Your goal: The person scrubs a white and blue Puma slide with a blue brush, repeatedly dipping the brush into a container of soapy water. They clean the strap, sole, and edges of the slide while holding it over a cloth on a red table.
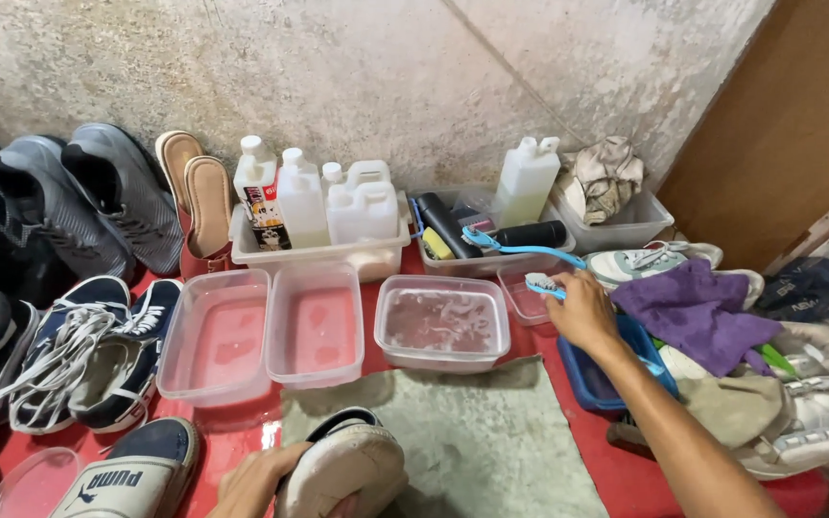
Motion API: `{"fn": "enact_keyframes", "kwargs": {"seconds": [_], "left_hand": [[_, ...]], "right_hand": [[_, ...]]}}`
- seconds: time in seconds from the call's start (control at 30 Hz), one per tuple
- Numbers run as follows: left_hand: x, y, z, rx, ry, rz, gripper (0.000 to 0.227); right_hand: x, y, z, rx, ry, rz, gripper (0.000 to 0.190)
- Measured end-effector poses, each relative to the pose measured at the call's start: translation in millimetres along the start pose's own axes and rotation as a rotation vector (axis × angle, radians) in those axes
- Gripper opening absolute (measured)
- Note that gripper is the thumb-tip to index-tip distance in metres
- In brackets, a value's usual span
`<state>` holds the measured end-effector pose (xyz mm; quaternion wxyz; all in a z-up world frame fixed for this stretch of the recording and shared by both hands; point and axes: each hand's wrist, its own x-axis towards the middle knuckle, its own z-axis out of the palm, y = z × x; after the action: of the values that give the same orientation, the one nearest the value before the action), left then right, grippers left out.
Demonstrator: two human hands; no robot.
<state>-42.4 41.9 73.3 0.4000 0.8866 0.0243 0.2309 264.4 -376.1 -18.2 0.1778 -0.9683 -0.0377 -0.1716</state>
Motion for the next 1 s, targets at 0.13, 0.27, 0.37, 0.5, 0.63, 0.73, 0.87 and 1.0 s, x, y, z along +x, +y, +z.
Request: {"fn": "enact_keyframes", "kwargs": {"seconds": [0.13,0.27,0.37,0.5,0.63,0.73,0.87,1.0], "left_hand": [[7.5,-51.3,28.3,0.073,-0.027,0.051,0.064],[35.2,-61.9,36.9,0.512,-0.789,-0.416,0.065],[32.0,-59.9,40.2,0.540,-0.796,-0.393,0.058],[43.6,-25.1,22.8,0.463,-0.811,-0.368,0.062],[2.4,12.0,31.4,0.069,0.214,0.207,0.039],[5.8,25.1,36.6,0.054,0.345,0.251,0.045],[3.5,47.8,25.9,-0.080,0.287,0.368,0.033],[-4.5,53.8,24.6,-0.121,0.153,0.553,0.036]], "right_hand": [[26.8,-13.0,7.8,-0.123,-0.166,0.182,0.045],[36.4,-19.5,25.9,-0.255,-0.194,0.230,0.035],[32.2,-25.1,31.4,-0.243,-0.184,0.205,0.039],[40.1,-2.1,50.7,-0.149,-0.171,0.159,0.044],[25.8,-32.9,3.6,-0.026,-0.128,0.230,0.030],[-4.1,-75.5,-48.4,0.117,-0.044,0.175,0.030],[-91.5,-163.7,-127.5,0.474,0.001,0.162,0.033],[-177.4,-215.2,-181.5,0.607,-0.089,0.357,0.044]]}}
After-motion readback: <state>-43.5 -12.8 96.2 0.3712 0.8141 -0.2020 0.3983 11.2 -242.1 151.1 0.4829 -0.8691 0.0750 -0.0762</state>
